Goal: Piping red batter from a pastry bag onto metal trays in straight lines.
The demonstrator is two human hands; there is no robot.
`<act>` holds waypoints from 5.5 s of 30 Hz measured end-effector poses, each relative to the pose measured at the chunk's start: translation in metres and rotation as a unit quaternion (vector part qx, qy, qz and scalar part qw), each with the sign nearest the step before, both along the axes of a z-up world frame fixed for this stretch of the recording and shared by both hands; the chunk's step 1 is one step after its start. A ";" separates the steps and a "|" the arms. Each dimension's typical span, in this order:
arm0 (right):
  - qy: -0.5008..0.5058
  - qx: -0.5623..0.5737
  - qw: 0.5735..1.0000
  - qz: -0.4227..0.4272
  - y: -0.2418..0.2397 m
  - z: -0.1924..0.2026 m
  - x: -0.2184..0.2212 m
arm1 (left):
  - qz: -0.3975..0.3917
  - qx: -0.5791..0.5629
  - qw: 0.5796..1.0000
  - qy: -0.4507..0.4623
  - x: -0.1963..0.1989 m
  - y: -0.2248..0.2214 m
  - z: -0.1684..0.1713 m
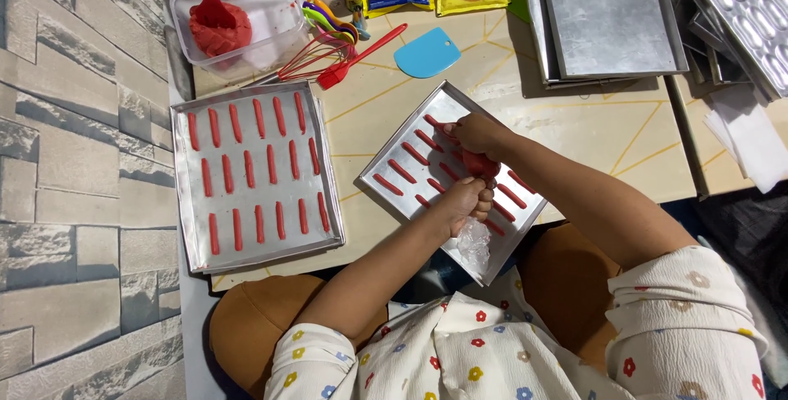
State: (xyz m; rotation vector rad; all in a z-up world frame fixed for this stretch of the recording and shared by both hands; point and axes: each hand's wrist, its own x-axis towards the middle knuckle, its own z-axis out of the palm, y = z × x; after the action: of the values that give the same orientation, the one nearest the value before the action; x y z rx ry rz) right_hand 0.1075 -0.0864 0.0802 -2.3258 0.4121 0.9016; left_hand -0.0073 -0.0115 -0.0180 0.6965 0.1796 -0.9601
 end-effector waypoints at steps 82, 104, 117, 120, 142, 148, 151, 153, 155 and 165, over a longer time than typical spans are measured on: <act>-0.203 0.444 0.851 -0.192 -0.034 0.055 -0.057 | 0.038 0.415 0.728 -0.544 -0.018 0.032 0.107; -0.261 0.366 0.878 -0.162 -0.036 0.022 -0.047 | 0.048 0.398 0.756 -0.517 -0.016 0.029 0.087; -0.190 0.565 0.788 -0.155 -0.042 0.055 -0.052 | 0.080 0.231 0.900 -0.360 -0.009 0.026 0.091; -0.210 0.558 0.784 -0.174 -0.037 0.053 -0.056 | 0.086 0.200 0.925 -0.311 -0.010 0.021 0.082; -0.236 0.552 0.781 -0.171 -0.043 0.056 -0.052 | -0.004 0.071 0.983 -0.167 -0.013 0.021 0.075; -0.179 0.518 0.814 -0.192 -0.043 0.064 -0.049 | -0.009 0.042 0.989 -0.141 -0.016 0.017 0.076; -0.125 0.516 0.832 -0.159 -0.048 0.066 -0.044 | -0.018 0.024 0.991 -0.133 -0.020 0.012 0.077; -0.103 0.506 0.842 -0.158 -0.045 0.081 -0.048 | -0.019 0.011 0.991 -0.129 -0.023 0.008 0.082; -0.099 0.489 0.853 -0.153 -0.053 0.063 -0.042 | -0.021 0.008 0.992 -0.126 -0.022 -0.001 0.077; -0.106 0.230 0.966 -0.054 -0.057 0.023 -0.006 | 0.000 -0.009 0.997 -0.078 0.005 -0.030 0.038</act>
State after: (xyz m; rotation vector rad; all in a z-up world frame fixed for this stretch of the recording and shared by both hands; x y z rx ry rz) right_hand 0.1019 -0.1429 0.1036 -1.9243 0.2094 0.6079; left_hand -0.0028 -0.0412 0.0201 0.7517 0.0340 -0.9016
